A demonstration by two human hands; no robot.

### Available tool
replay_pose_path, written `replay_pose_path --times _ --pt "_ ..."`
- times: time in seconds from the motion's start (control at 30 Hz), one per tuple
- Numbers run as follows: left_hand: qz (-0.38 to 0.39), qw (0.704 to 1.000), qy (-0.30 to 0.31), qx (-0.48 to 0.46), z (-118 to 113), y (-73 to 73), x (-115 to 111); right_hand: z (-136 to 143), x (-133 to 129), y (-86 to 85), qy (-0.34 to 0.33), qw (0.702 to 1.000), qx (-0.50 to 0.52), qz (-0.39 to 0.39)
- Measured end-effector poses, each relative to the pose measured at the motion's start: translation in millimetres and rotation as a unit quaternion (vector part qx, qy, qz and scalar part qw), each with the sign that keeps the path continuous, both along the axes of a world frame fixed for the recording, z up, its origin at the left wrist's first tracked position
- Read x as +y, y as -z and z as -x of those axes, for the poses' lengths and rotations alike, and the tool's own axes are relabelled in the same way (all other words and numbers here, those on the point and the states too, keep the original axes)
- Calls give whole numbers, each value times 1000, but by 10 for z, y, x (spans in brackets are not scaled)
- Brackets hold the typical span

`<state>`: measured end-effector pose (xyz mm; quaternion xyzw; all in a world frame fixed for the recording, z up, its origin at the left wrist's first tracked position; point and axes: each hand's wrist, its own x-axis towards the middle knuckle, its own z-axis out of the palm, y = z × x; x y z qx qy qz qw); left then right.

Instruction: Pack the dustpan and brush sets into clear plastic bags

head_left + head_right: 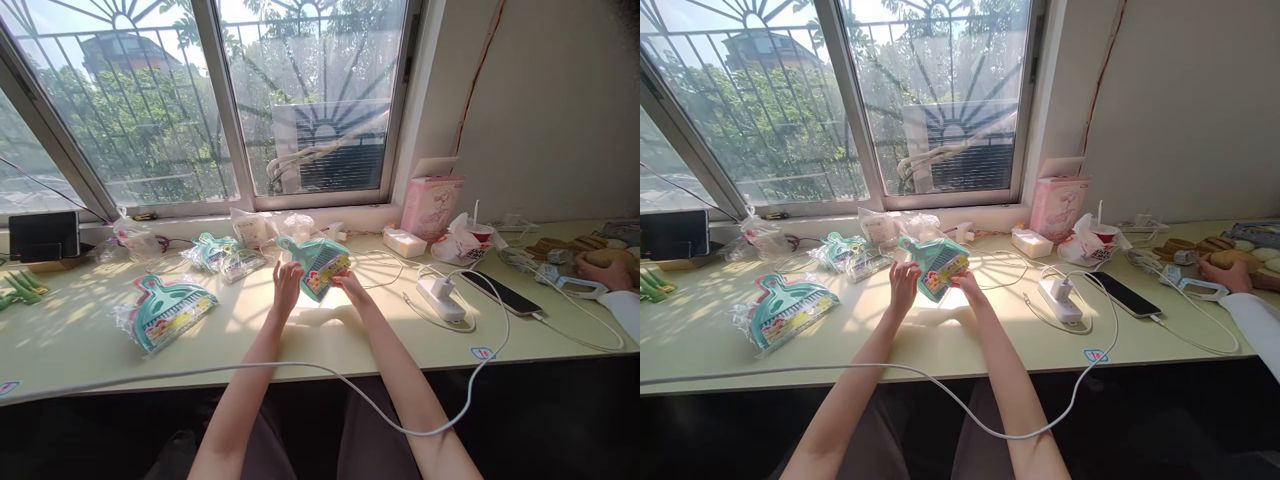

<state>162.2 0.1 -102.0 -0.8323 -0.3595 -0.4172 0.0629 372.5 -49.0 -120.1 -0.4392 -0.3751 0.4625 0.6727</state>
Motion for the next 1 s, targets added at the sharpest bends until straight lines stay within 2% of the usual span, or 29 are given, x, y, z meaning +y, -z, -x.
replay_pose_path --times 0.07,0.17,0.27,0.33,0.37,0.4,0.47,0.5,0.57,0.6,0.67,0.73,0.87,0.93,1.0 --pt "6 1000 11 12 -15 21 -28 0 3 12 -5 1000 -4 -4" --pt "15 1000 -13 -11 -30 47 -54 -8 -2 14 4 1000 13 -23" --pt "36 987 -94 -126 -35 20 -21 -27 -9 3 21 998 36 -41" --pt "110 961 -116 -225 -29 -40 42 -38 -11 0 22 997 49 -50" --pt "177 945 -89 -259 -25 -75 79 -40 -11 2 15 997 53 -56" --pt "254 926 -35 -276 -23 -105 114 -38 -9 6 5 997 53 -62" --pt "393 869 116 -277 -35 -128 163 -15 1 24 -10 997 45 -67" --pt "436 834 188 -280 -55 -114 170 8 10 36 -11 997 37 -63" --pt "472 768 288 -323 -124 -37 151 72 40 62 6 998 28 -50" --pt "479 738 314 -357 -169 18 130 108 57 75 22 998 29 -46" --pt "498 690 329 -409 -260 129 85 175 92 95 59 996 41 -48" --pt "532 669 319 -410 -323 213 57 223 114 108 103 991 58 -55" --pt "591 658 316 -343 -300 260 82 260 110 108 143 984 84 -60" --pt "594 653 351 -313 -224 248 125 260 94 91 141 983 104 -60" --pt "588 635 409 -289 -123 229 187 247 76 66 123 982 129 -64"
